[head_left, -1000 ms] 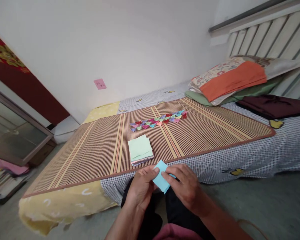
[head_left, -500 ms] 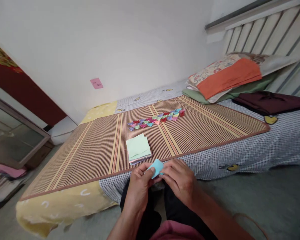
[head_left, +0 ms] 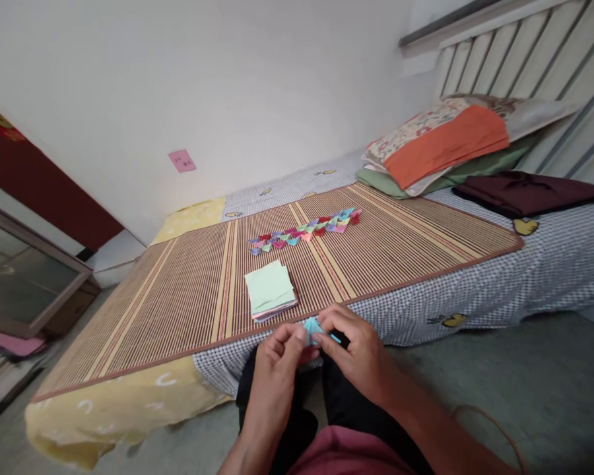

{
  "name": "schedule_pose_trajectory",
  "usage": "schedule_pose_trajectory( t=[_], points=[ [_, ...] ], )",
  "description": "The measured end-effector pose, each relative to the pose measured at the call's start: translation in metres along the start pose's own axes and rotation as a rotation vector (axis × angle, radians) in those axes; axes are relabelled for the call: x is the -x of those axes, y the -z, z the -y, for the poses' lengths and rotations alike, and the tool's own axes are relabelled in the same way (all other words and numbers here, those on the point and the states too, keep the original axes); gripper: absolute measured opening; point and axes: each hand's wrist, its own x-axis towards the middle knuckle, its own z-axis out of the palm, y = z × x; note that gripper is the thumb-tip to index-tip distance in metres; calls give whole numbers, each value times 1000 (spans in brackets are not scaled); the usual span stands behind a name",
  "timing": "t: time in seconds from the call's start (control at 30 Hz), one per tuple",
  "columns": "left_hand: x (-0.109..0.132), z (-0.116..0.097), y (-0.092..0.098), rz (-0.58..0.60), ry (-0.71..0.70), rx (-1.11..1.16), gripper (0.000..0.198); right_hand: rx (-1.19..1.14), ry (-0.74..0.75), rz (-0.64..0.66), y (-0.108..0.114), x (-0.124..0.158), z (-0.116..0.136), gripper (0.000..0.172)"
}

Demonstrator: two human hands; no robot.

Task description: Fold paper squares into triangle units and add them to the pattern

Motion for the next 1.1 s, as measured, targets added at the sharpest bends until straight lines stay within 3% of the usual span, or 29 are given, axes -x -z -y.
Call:
schedule_pose_trajectory(
  t=[0.23,0.5,1.1],
  points=[
    [4,3,-1,-27,-94,-99,32,-144,-87,6,1,-3,2,23],
    [3,3,-2,-25,-74,-38,33,-306,-231,19,4,-7,2,21],
    [6,8,-9,-50,-73,56,23,-253,-225,0,2,-4,10,23]
  ],
)
